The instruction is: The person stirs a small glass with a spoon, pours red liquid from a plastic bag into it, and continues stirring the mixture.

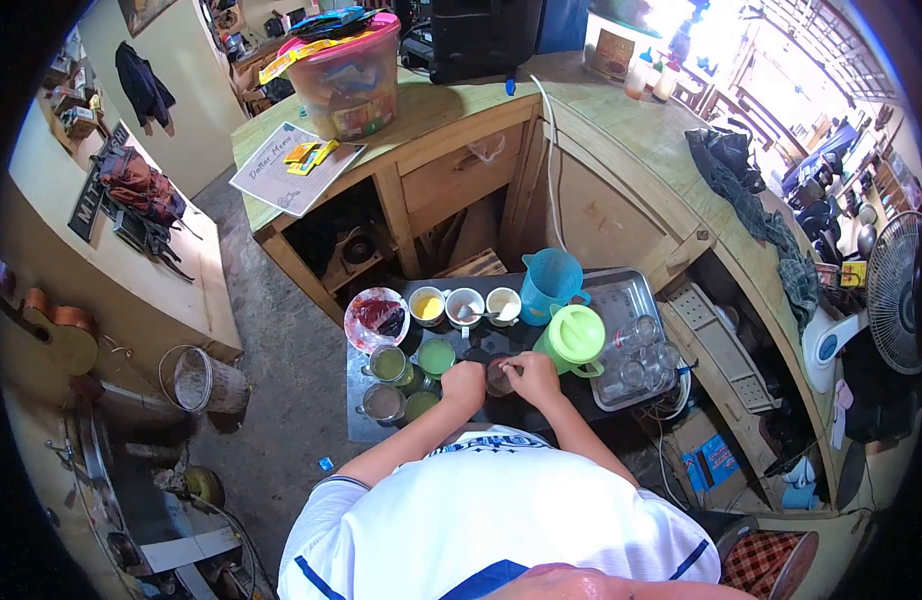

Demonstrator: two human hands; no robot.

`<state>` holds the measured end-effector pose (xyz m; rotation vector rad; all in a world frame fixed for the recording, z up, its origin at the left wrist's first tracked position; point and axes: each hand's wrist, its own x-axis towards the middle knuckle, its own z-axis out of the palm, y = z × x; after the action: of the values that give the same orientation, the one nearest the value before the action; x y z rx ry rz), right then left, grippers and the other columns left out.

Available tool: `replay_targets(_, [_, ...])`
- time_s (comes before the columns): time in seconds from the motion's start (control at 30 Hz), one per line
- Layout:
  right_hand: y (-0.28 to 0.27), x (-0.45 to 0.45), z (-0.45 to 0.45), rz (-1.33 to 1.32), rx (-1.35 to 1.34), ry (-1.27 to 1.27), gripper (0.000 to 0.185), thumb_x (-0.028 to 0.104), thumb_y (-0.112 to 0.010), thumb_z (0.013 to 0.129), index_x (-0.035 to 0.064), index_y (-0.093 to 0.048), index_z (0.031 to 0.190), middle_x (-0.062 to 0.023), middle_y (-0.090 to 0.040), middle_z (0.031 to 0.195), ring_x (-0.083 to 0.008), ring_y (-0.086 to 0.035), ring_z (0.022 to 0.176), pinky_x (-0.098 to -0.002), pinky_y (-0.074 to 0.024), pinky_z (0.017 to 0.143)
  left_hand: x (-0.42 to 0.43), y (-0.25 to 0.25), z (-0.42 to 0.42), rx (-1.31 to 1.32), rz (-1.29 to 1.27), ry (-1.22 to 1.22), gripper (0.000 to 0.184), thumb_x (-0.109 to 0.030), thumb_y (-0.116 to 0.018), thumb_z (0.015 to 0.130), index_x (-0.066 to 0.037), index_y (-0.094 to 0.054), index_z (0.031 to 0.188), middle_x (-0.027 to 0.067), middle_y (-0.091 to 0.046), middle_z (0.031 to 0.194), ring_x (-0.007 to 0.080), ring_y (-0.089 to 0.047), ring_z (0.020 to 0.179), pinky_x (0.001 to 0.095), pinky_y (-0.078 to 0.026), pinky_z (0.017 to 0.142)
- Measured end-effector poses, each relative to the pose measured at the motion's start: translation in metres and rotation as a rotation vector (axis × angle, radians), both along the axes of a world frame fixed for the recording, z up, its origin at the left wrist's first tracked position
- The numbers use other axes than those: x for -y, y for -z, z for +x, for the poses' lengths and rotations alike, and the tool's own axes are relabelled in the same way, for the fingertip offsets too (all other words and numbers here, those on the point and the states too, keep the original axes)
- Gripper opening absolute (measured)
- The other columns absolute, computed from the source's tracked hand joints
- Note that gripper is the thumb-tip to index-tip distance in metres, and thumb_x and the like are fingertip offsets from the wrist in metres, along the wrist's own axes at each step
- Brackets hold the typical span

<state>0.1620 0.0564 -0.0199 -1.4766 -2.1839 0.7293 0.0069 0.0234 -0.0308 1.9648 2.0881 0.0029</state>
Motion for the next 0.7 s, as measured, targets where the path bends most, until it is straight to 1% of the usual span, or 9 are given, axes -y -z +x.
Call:
replay_targets(0.07, [0.0,-0.001,-0.003,0.15,-0.208,0.06,0.01,0.015,-0.066,0.075,0.0092,-0.074,0.078,-0.0128,-0.066,0.078,-0.0316,-0.063,0.076,-0.0432,-0.0502,0.068,0.0,-0.004,0.0,0.012,0.019,0.006,0.011,-0.009,-0.062,0.076,-0.007,-0.072,0.076,0.0141,-0.069,0.075,0.0279,-0.07,0.071,0.0373,-0.057,0.06])
replay_targets(0.2, [-0.002,0.001,0.001,0.069,-0.006,-0.007,0.01,0.012,-0.067,0.075,0.0079,-0.073,0.082,-0.0132,-0.066,0.078,-0.0324,-0.063,0.069,-0.0408,-0.0502,0.066,-0.001,-0.007,0.001,0.014,-0.027,-0.005,0.01,-0.009,-0.062,0.076,-0.007,-0.072,0.075,0.0145,-0.069,0.076,0.028,-0.07,0.072,0.0375,-0.057,0.061])
replay_targets(0.27, [-0.001,0.0,-0.002,0.057,-0.224,0.035,0.01,0.012,-0.067,0.075,0.008,-0.074,0.081,-0.0129,-0.067,0.078,-0.0323,-0.063,0.069,-0.0403,-0.0503,0.066,0.0,-0.006,0.001,0.017,0.013,-0.008,0.01,-0.009,-0.063,0.076,-0.007,-0.073,0.075,0.0146,-0.069,0.076,0.0281,-0.07,0.073,0.0376,-0.057,0.061])
replay_targets(0.3, [0.001,-0.001,-0.001,0.059,-0.225,0.034,0.01,0.012,-0.067,0.075,0.008,-0.074,0.081,-0.0129,-0.067,0.078,-0.0323,-0.063,0.069,-0.0403,-0.0503,0.066,-0.001,-0.007,0.001,0.016,0.014,-0.008,0.01,-0.009,-0.063,0.076,-0.007,-0.073,0.075,0.0146,-0.069,0.076,0.0281,-0.07,0.073,0.0376,-0.057,0.061])
replay_targets(0.37, [0.009,-0.002,0.002,0.139,-0.035,-0.012,0.009,0.012,-0.068,0.075,0.0076,-0.073,0.082,-0.0128,-0.066,0.078,-0.0318,-0.063,0.068,-0.0392,-0.0501,0.065,0.0,-0.007,0.001,0.013,0.011,-0.014,0.009,-0.009,-0.064,0.076,-0.008,-0.073,0.076,0.0142,-0.069,0.075,0.0278,-0.07,0.072,0.0372,-0.057,0.06])
replay_targets(0.4, [0.005,0.0,0.001,0.138,-0.035,-0.011,0.009,0.012,-0.068,0.075,0.0076,-0.073,0.082,-0.0128,-0.066,0.078,-0.0318,-0.063,0.068,-0.0392,-0.0501,0.065,0.0,-0.008,0.001,0.013,0.01,-0.013,0.009,-0.009,-0.064,0.076,-0.008,-0.073,0.076,0.0142,-0.069,0.075,0.0278,-0.07,0.072,0.0372,-0.057,0.06])
replay_targets(0.47, [-0.003,0.001,-0.003,0.045,-0.203,0.044,0.01,0.014,-0.065,0.075,0.0094,-0.073,0.077,-0.0121,-0.066,0.077,-0.0305,-0.063,0.076,-0.0416,-0.0502,0.068,0.0,-0.008,0.001,0.017,-0.005,-0.002,0.009,-0.009,-0.064,0.075,-0.008,-0.073,0.076,0.0137,-0.069,0.076,0.0271,-0.07,0.073,0.0365,-0.056,0.06])
replay_targets(0.57, [-0.001,0.0,0.0,0.116,-0.044,0.016,0.01,0.014,-0.065,0.076,0.0087,-0.073,0.077,-0.0123,-0.066,0.078,-0.0305,-0.063,0.077,-0.0411,-0.0501,0.069,-0.001,-0.004,0.001,-0.015,-0.017,-0.01,0.009,-0.009,-0.064,0.075,-0.009,-0.073,0.076,0.0135,-0.07,0.076,0.0271,-0.07,0.073,0.0359,-0.056,0.06])
replay_targets(0.7, [0.006,-0.003,-0.001,0.121,-0.223,0.023,0.008,0.013,-0.068,0.074,0.0079,-0.073,0.078,-0.0122,-0.066,0.075,-0.0309,-0.063,0.071,-0.0397,-0.0498,0.065,-0.001,-0.007,0.001,-0.022,-0.012,0.005,0.009,-0.009,-0.064,0.075,-0.009,-0.073,0.075,0.0136,-0.069,0.076,0.0274,-0.07,0.073,0.0362,-0.056,0.06])
